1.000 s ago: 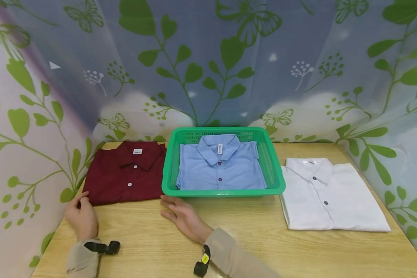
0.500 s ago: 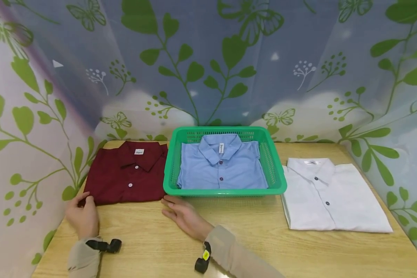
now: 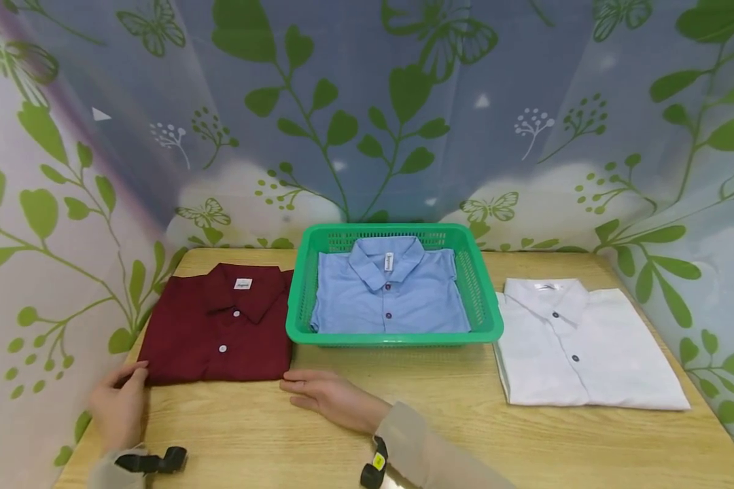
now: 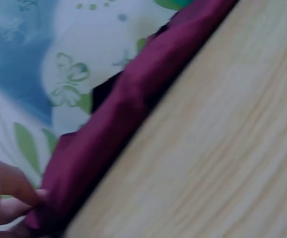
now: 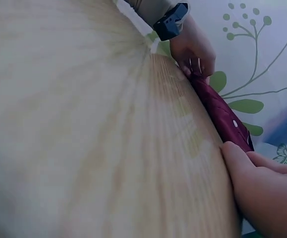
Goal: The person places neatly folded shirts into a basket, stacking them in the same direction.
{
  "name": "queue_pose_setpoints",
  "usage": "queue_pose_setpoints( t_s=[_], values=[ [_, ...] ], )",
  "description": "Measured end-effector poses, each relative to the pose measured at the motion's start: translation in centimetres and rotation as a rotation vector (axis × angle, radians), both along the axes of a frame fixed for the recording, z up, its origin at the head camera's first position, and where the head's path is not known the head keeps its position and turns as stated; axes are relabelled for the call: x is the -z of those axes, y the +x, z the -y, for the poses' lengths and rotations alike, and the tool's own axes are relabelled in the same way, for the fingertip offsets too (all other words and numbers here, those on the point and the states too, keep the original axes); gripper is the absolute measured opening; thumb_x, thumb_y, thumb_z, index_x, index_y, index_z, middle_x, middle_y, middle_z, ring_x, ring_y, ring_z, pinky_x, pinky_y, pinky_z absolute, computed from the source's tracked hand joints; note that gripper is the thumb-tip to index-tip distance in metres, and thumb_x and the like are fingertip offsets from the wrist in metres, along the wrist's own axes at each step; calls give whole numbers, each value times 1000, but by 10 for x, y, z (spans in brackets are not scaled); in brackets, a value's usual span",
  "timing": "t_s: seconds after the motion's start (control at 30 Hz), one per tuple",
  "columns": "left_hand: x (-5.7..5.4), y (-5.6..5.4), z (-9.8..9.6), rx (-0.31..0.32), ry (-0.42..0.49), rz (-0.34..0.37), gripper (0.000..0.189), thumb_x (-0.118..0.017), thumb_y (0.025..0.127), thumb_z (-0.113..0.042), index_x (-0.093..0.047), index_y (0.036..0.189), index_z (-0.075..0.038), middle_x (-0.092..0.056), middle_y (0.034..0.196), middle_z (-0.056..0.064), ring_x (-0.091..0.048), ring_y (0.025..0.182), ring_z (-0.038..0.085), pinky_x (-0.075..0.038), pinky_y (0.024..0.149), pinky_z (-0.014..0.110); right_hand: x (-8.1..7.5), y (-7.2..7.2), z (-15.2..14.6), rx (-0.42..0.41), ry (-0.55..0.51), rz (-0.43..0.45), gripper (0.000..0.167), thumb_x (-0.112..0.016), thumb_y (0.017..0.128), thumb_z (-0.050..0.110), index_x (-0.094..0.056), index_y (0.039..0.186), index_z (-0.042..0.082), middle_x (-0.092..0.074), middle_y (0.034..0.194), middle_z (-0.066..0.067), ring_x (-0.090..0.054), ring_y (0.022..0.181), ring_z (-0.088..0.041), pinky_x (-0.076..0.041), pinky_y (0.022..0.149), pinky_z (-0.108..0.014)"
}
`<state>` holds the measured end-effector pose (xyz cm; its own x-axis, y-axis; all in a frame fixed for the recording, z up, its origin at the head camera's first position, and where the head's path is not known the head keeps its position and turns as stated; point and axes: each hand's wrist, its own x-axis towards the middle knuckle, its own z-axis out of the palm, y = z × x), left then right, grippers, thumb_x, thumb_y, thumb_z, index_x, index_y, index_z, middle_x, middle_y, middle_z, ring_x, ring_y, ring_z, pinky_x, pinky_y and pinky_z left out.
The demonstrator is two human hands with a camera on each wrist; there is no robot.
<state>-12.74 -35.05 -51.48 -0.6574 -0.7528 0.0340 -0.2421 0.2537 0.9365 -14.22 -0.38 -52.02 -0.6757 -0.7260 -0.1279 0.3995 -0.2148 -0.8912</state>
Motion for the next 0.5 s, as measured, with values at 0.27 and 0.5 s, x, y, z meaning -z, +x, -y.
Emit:
queue_pose_setpoints(
  t_s=[0.27, 0.5],
  values=[
    [-22, 26, 21, 239, -24, 304, 20, -62, 90, -4, -72, 106, -11, -62, 69, -19, -50, 73, -3, -41, 63, 16, -8, 17, -19, -114, -115, 240, 54, -42, 106, 12, -25, 150, -13, -26, 157, -25, -30, 143, -40, -29, 115, -42],
    [-29, 47, 28, 403, -144, 409, 49, -62, 89, -2, -44, 134, 8, -65, 72, -2, -53, 64, 2, -42, 59, 22, -12, 32, -31, -181, -147, 246, 57, -41, 106, 16, -22, 150, -13, -21, 158, -25, -28, 143, -43, -26, 116, -44]
  ],
)
